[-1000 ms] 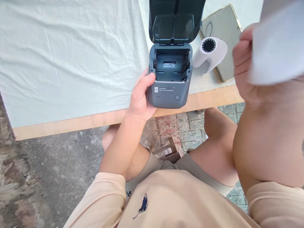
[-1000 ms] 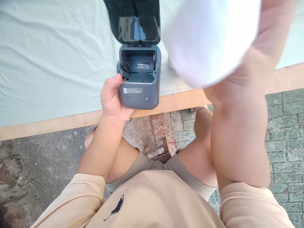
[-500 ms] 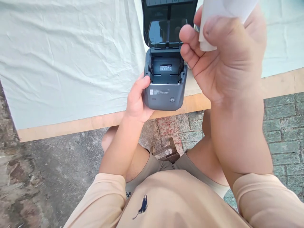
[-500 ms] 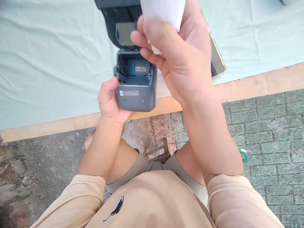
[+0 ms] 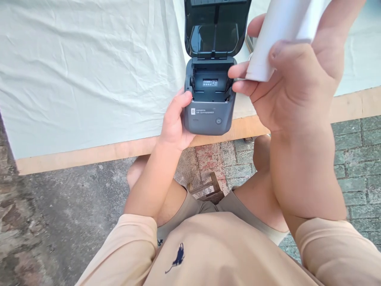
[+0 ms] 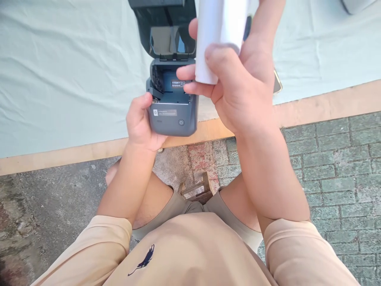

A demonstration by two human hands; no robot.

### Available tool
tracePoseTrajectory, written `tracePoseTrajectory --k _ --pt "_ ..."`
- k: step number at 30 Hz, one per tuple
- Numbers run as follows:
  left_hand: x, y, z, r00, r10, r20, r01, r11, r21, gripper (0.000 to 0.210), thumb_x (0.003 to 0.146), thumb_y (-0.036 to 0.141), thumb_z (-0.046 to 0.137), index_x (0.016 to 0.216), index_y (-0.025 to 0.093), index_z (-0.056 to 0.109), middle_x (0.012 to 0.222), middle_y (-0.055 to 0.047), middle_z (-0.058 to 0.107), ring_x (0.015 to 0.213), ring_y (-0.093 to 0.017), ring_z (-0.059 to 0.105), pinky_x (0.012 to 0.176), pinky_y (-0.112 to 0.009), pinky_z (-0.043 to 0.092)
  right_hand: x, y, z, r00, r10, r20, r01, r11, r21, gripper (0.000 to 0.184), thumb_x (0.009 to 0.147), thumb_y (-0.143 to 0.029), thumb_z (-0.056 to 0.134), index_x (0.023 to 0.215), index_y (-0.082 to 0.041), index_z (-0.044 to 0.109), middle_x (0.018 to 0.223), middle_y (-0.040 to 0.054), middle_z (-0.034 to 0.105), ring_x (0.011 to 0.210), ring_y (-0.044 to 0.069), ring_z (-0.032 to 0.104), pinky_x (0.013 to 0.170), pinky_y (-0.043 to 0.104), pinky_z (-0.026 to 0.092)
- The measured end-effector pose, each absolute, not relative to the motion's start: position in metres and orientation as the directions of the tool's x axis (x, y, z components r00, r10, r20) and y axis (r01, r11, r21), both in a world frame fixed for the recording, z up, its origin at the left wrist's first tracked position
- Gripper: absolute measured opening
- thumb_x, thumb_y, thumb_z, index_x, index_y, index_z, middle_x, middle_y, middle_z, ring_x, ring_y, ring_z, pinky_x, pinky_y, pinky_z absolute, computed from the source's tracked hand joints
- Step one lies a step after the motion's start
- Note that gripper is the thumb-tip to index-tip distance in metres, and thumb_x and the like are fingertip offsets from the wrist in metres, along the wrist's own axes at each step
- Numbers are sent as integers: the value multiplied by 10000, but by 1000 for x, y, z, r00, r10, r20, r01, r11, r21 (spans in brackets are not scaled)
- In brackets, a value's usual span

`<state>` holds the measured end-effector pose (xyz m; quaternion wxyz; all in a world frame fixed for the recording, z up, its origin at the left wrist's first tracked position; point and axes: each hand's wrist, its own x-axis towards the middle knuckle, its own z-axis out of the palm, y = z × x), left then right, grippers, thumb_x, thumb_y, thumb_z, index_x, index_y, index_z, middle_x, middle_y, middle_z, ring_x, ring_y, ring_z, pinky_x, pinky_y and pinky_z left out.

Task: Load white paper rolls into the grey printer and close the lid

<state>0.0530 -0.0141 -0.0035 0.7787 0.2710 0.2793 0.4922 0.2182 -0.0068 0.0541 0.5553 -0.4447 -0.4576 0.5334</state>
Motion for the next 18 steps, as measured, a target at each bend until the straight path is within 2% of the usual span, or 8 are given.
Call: tracePoseTrajectory --k 4,8,11,14,16,18 --pt "53 -14 -5 318 928 -193 -580 352 735 208 865 334 428 819 188 569 919 -21 692 1312 -210 515 1086 -347 456 221 -11 54 -8 1000 26 -170 25 -985 346 776 -200 621 1028 -322 418 966 -124 632 900 156 698 709 328 645" --pt "53 -14 -6 328 927 -180 -578 348 738 220 863 350 430 838 192 581 923 -16 705 1254 -213 566 1068 -346 473 223 -15 54 -35 998 56 -188 48 -981 281 807 -222 643 1046 -237 497 1048 -52 638 932 169 692 633 281 641" --pt "53 -14 -7 347 922 -173 -573 355 739 246 871 356 409 908 194 590 982 -16 711 1209 -218 601 1058 -363 485 223 -13 55 -63 991 115 -165 103 -981 366 777 -206 666 1061 -261 440 1058 -24 636 1002 190 670 563 276 612" --pt "53 -13 -8 341 925 -166 -568 344 748 258 876 356 391 921 198 589 976 -17 713 1220 -216 595 1064 -362 483 221 -11 56 -56 979 197 -144 187 -972 373 729 -244 705 992 -292 446 1047 -34 602 954 184 665 525 280 580" --pt "52 -13 -9 336 928 -162 -565 336 753 259 879 353 381 917 204 589 945 -19 713 1259 -215 567 1080 -362 473 221 -11 56 -5 968 252 -110 250 -962 336 731 -267 708 987 -285 492 1054 -47 565 876 155 659 576 286 589" --pt "52 -13 -9 343 926 -155 -565 335 754 250 882 348 383 917 213 591 962 -24 713 1301 -217 529 1101 -362 456 222 -13 57 31 967 253 -50 255 -966 388 751 -280 707 1075 -293 494 1201 -63 505 927 134 640 735 287 610"
